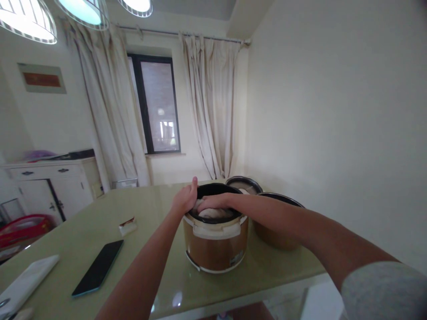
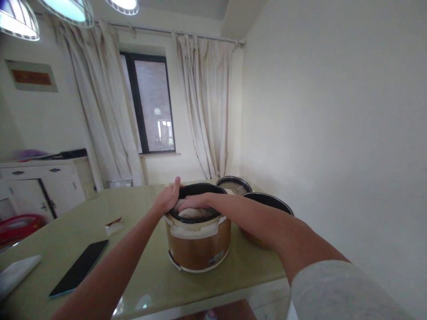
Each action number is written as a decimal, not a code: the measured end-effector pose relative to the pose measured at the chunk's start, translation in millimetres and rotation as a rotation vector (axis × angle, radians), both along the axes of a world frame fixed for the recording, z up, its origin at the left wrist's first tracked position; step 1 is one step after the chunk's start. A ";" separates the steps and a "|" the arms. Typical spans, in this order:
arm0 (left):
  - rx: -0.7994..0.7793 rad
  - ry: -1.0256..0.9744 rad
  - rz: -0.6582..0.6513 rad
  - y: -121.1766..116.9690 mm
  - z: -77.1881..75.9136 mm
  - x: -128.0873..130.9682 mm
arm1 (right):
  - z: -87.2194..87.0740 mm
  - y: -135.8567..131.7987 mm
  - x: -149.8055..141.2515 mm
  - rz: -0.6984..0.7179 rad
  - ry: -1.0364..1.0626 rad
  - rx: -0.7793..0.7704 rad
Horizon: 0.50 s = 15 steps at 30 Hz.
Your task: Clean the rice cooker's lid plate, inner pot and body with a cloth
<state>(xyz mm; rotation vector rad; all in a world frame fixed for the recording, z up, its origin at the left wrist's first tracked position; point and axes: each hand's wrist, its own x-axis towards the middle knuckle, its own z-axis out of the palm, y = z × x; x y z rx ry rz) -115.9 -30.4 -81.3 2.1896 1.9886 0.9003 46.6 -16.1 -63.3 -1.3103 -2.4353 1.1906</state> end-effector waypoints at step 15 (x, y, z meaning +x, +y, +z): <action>-0.038 -0.067 -0.012 -2.4 2.8 -0.1 | 16.6 14.6 37.6 0.139 -0.418 0.010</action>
